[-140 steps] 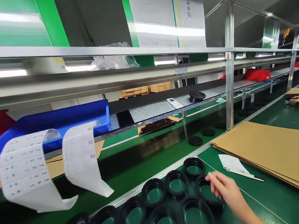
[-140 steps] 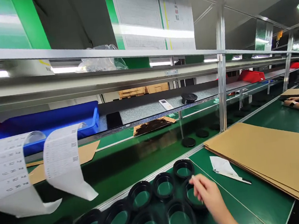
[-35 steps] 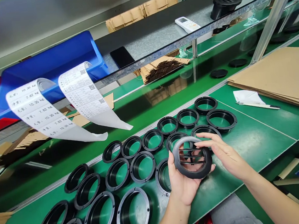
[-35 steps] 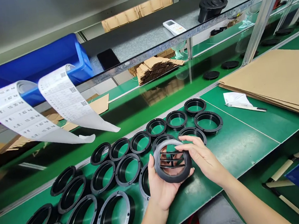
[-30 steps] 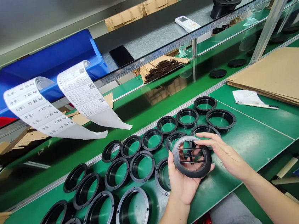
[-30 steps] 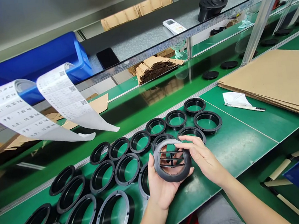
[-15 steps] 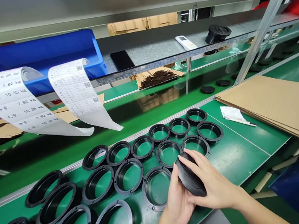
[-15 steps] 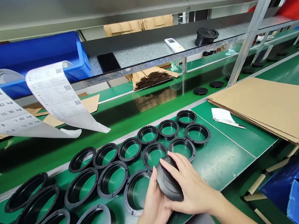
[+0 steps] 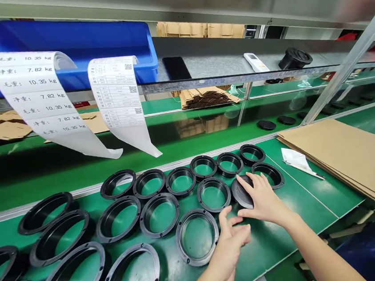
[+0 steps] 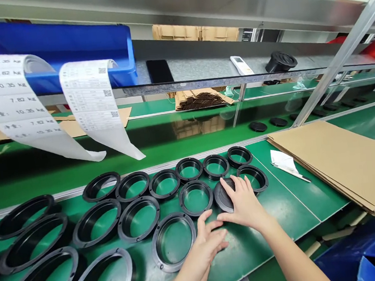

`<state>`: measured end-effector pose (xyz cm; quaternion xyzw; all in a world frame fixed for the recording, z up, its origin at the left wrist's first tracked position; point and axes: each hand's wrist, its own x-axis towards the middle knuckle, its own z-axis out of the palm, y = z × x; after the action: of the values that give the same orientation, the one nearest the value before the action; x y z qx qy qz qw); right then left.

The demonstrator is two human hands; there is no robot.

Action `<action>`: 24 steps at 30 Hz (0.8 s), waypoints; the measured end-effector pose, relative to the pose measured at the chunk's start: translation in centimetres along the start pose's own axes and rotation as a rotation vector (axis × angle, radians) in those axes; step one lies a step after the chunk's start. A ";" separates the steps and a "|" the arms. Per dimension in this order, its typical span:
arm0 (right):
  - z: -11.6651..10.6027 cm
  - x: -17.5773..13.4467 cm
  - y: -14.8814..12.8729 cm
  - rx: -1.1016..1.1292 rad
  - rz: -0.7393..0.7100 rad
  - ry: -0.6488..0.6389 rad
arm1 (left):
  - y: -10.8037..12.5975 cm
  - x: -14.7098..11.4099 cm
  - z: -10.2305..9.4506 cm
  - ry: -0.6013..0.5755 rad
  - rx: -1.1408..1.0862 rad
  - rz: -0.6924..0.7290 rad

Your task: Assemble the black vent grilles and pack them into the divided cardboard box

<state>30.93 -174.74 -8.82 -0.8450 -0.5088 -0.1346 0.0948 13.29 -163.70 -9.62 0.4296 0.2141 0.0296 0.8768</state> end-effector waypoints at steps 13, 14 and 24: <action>-5.9 0.6 -0.9 0.113 0.171 0.168 | -1.5 1.2 -0.4 0.142 0.014 0.086; -5.2 0.6 -1.2 0.106 0.174 0.157 | -1.7 1.3 -0.5 0.137 0.016 0.101; -1.0 8.4 5.8 0.263 0.274 0.103 | -0.8 0.5 -1.2 -0.012 0.303 0.069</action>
<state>39.66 -170.69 -5.30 -0.8786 -0.3969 -0.0958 0.2475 13.17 -163.21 -11.10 0.5641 0.1958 0.0245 0.8018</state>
